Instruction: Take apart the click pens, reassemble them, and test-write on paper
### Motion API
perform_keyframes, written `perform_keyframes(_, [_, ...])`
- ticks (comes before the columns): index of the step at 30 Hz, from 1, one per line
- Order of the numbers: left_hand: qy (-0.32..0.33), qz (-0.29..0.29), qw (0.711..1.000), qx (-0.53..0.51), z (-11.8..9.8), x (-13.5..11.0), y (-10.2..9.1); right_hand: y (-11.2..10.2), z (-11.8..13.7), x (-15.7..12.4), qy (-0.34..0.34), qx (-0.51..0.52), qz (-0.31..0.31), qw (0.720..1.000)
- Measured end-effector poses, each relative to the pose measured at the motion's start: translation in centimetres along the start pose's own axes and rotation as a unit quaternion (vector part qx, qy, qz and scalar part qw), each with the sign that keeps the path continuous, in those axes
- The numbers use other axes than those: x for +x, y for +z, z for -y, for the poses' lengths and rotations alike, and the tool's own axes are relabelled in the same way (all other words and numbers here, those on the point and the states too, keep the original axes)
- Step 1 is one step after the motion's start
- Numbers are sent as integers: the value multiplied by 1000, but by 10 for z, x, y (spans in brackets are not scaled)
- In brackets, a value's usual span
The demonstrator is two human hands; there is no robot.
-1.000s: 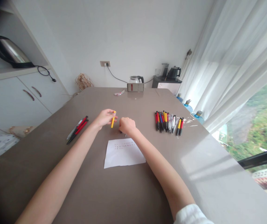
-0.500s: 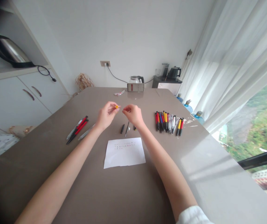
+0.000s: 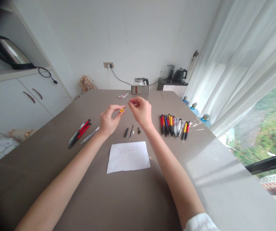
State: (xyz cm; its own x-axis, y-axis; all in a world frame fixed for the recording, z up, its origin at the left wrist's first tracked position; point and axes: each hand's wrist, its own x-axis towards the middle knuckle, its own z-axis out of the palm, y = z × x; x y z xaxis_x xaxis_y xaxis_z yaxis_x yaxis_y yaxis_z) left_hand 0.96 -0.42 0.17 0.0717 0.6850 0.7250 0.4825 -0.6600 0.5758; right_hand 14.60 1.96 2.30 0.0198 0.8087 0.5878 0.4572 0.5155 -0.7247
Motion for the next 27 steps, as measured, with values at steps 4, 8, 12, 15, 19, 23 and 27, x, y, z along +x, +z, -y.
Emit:
perform_keyframes(4, [-19,-2,1000,12,1,-1,1,-3,8,-1,-18,-5,-5,1000])
perform_keyframes(8, [-32,-9,999,8,1,-1,2,-6,18,-4,-53,2,-7,999])
perform_keyframes(12, [-47,-27,998,4,1,0,1,-9,25,-8,-91,-3,10,996])
perform_keyframes(15, [-67,-30,997,-4,1,1,0,-10,28,-10,-115,-22,36,992])
perform_keyframes(19, [-91,-5,995,-44,1,3,2,-10,28,-9,-113,-71,60,989])
perform_keyframes(23, [-118,12,990,-80,3,5,6,-10,23,-8,-113,-102,73,986])
perform_keyframes(27, [-133,21,984,-113,6,6,8,-10,18,-5,-119,-112,77,984])
